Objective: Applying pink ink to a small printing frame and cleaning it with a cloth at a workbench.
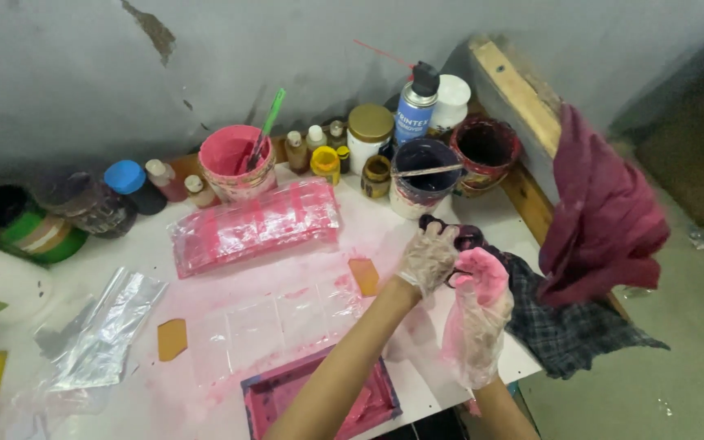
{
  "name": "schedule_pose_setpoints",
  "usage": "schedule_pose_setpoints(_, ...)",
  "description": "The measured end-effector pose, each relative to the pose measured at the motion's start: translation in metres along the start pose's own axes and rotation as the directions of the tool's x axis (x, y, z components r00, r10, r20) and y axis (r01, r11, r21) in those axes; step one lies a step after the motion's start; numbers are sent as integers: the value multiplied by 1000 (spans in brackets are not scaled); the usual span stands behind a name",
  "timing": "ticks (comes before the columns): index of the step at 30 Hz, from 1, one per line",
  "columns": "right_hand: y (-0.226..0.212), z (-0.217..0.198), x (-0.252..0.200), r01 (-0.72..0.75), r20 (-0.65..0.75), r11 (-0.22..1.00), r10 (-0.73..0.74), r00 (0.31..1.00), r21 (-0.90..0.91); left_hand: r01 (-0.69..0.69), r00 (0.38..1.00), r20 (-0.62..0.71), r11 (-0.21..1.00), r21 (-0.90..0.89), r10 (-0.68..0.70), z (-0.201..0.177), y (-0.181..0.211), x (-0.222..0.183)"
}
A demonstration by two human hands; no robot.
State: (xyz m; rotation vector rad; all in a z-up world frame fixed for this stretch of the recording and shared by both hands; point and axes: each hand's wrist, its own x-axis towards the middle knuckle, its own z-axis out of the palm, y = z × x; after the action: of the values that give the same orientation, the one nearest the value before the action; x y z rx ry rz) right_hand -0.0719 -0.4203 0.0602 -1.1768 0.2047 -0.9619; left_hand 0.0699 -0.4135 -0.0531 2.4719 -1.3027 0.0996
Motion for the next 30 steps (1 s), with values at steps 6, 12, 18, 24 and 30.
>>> schedule_pose_setpoints(6, -3, -24, 21, 33, -87, 996, -40, 995, -82, 52, 995, 91, 998, -29, -50, -58, 21, -6)
schedule_pose_setpoints(12, -16, -22, 37, 49, -134, 982, -74, 988, -183, 136, 937, -162, 748, -649, -310, -74, 34, -15)
schedule_pose_setpoints(18, 4, -15, 42, -98, -136, 990, 84, 987, -103, 24, 910, 15, 15, -1000, -413, -98, 47, -19)
schedule_pose_setpoints(24, 63, -15, 38, -190, -134, 980, 196, 971, 54, -99, 932, -196, 307, -946, -304, -138, 78, -26)
schedule_pose_setpoints(30, 73, 6, 35, -154, -77, 984, 161, 984, 88, -90, 872, -382, 666, -740, -306, -125, 41, -23)
